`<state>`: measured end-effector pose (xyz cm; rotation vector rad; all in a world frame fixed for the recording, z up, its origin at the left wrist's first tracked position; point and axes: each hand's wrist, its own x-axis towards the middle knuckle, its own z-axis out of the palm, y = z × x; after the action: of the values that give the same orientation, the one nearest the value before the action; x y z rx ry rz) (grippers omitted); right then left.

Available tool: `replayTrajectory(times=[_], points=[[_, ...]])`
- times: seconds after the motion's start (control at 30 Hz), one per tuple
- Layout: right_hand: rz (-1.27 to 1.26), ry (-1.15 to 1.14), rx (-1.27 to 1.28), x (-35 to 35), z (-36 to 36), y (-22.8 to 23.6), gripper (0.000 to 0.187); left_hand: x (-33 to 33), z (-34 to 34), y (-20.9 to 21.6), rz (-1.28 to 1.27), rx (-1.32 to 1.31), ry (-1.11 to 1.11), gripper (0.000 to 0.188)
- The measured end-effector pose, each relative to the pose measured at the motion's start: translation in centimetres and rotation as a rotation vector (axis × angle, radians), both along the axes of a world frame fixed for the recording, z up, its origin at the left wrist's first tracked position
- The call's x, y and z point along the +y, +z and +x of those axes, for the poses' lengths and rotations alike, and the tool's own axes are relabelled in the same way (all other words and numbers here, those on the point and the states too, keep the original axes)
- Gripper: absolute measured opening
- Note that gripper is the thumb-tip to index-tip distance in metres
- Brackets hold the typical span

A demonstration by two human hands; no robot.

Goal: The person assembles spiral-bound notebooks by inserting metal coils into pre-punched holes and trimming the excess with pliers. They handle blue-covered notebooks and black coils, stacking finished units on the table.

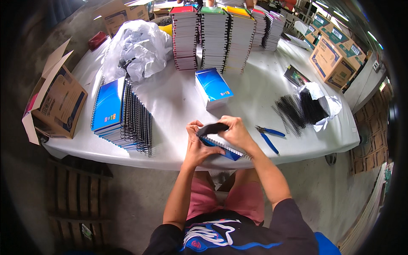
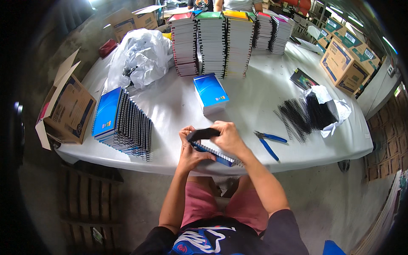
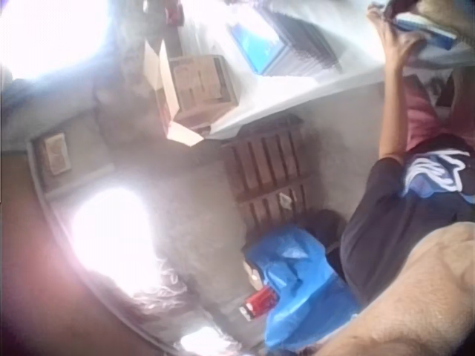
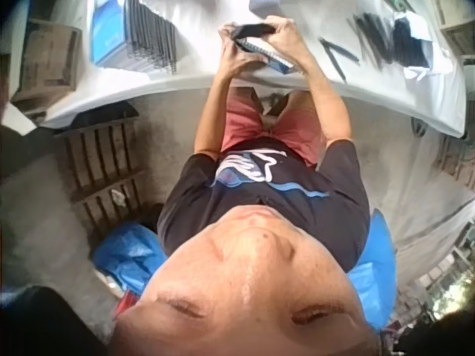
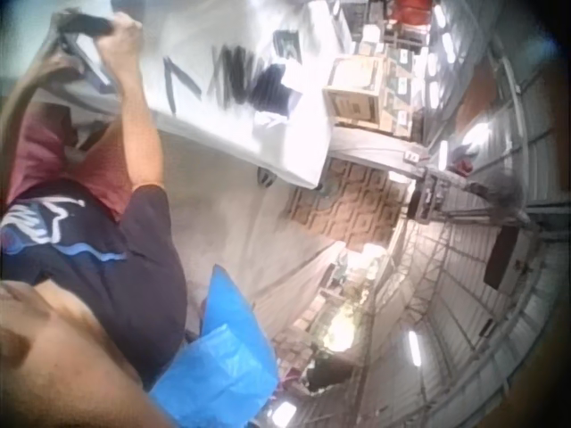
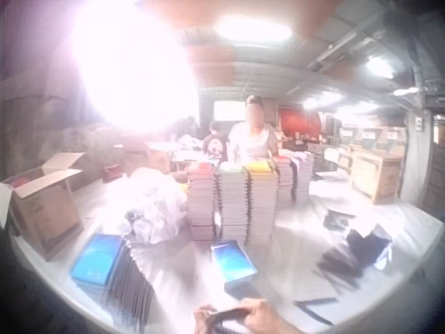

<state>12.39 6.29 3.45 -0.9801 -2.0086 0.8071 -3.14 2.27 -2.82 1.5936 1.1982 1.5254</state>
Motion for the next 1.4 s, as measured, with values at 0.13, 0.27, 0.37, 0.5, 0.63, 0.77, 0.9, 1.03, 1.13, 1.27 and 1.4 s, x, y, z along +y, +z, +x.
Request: replayTrajectory(times=[0.13,0.27,0.37,0.5,0.63,0.77,0.9,1.03,1.13,1.27,1.4], points=[[0.187,-0.283,-0.141,2.3,3.5,-0.8,0.018,0.1,0.2,-0.3,-0.005,-0.186,-0.028,0.071],[0.082,-0.531,-0.452,1.7,10.8,-0.4,0.070,-0.9,0.0,0.9,-0.078,-0.471,-0.079,0.036],[-0.171,-0.653,-0.696,-3.0,12.9,-0.2,0.076,-2.0,-0.5,1.7,-0.060,-0.558,0.006,0.035],[0.170,-0.688,-0.724,-7.7,14.1,-5.3,0.059,-2.6,0.7,3.3,-0.056,-0.564,0.132,0.028],[0.173,-0.775,-0.549,-8.6,13.0,-6.4,0.048,-2.0,-0.5,0.7,-0.181,-0.527,0.095,0.023],[0.142,-0.796,-0.035,-8.3,11.5,-5.8,0.047,-2.3,0.2,2.1,-0.124,-0.593,0.043,0.021],[-0.009,-0.682,0.264,-9.2,8.3,-2.5,0.056,-2.5,0.2,1.9,-0.049,-0.490,0.128,0.040],[0.075,-0.534,0.246,-10.2,4.8,1.3,0.056,-2.8,1.1,2.0,0.049,-0.368,0.160,0.066],[0.110,-0.474,0.159,-10.8,3.7,3.5,0.050,-2.6,1.3,2.1,0.112,-0.322,0.117,0.076],[0.136,-0.424,0.110,-11.0,3.1,4.0,0.048,-3.0,1.5,2.8,-0.126,-0.389,0.114,0.078],[0.139,-0.372,0.060,-11.4,2.4,3.7,0.048,-2.2,1.4,1.5,0.170,-0.184,0.185,0.082]])
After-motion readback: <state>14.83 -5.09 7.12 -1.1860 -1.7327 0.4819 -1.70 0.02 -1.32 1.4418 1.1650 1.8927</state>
